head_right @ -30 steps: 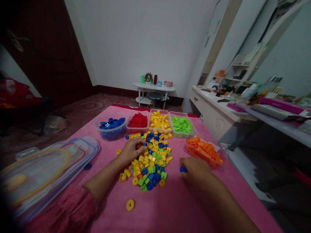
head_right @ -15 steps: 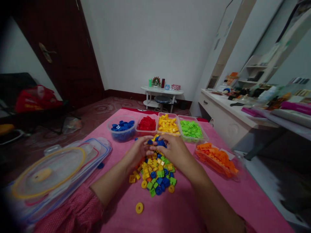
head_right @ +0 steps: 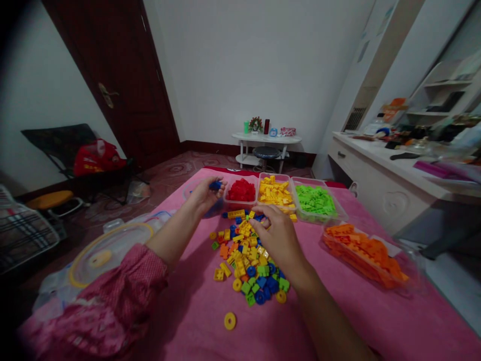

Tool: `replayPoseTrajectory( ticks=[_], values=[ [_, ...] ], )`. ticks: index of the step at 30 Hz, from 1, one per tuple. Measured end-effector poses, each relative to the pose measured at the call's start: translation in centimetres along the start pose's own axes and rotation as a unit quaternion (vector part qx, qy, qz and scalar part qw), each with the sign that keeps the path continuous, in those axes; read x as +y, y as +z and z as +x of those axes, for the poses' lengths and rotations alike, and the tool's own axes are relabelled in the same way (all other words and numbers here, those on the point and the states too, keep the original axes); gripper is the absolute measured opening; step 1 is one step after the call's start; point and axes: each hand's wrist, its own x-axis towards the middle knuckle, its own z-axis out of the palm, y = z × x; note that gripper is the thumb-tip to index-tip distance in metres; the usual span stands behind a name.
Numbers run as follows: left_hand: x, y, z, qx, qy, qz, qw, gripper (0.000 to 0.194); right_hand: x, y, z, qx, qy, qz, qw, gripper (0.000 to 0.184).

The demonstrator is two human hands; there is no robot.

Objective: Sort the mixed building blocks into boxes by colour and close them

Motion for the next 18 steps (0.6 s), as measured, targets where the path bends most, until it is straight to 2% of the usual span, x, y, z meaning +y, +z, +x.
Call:
replayPoseTrajectory(
  ticks=[2, 3, 5, 6, 7, 8, 10, 11, 15, 17, 18],
  values=[
    [1.3, -0.3, 1.8, 0.053, 0.096, 0.173, 0.979, 0.012, 0.1, 0.0, 0.0, -0.008, -0.009, -0.001, 1.000, 0.022],
    [1.8, -0.6, 2.4, 0.068, 0.111, 0.216, 0.968, 0.014, 0.0, 0.0, -0.1, -0.008, -0.014, -0.001, 1.000, 0.021],
    [2.7, -1.4, 2.8, 0.069, 0.130, 0.317, 0.937, 0.019, 0.0, -0.1, -0.1, -0.007, -0.020, -0.003, 1.000, 0.020],
    [3.2, -1.9, 2.7, 0.052, 0.150, 0.382, 0.910, 0.023, 0.0, -0.2, -0.1, -0.006, -0.020, -0.006, 1.000, 0.020],
    [3.6, -2.4, 2.2, 0.027, 0.184, 0.470, 0.863, 0.026, 0.0, -0.4, -0.2, -0.005, -0.018, -0.008, 1.000, 0.020],
    [4.0, -2.8, 1.4, -0.006, 0.222, 0.564, 0.795, 0.027, -0.1, -0.5, -0.2, -0.004, -0.016, -0.011, 1.000, 0.019],
    [4.5, -3.6, -0.8, -0.085, 0.273, 0.714, 0.639, 0.018, -0.2, -0.8, -0.2, -0.004, -0.016, -0.011, 1.000, 0.018],
    [4.7, -4.0, -2.1, -0.127, 0.273, 0.756, 0.581, 0.013, -0.3, -0.8, -0.2, -0.004, -0.019, -0.008, 1.000, 0.018],
    [4.1, -5.8, -7.7, -0.306, 0.230, 0.830, 0.405, 0.009, -0.9, -1.0, -0.2, -0.013, -0.039, 0.001, 0.999, 0.017],
    [3.2, -7.1, -9.6, -0.344, 0.232, 0.853, 0.316, 0.008, -1.2, -0.9, -0.2, -0.022, -0.055, 0.001, 0.998, 0.016],
    [2.7, -7.8, -10.2, -0.351, 0.237, 0.861, 0.283, 0.008, -1.2, -0.9, -0.3, -0.027, -0.063, 0.002, 0.998, 0.016]
  ],
)
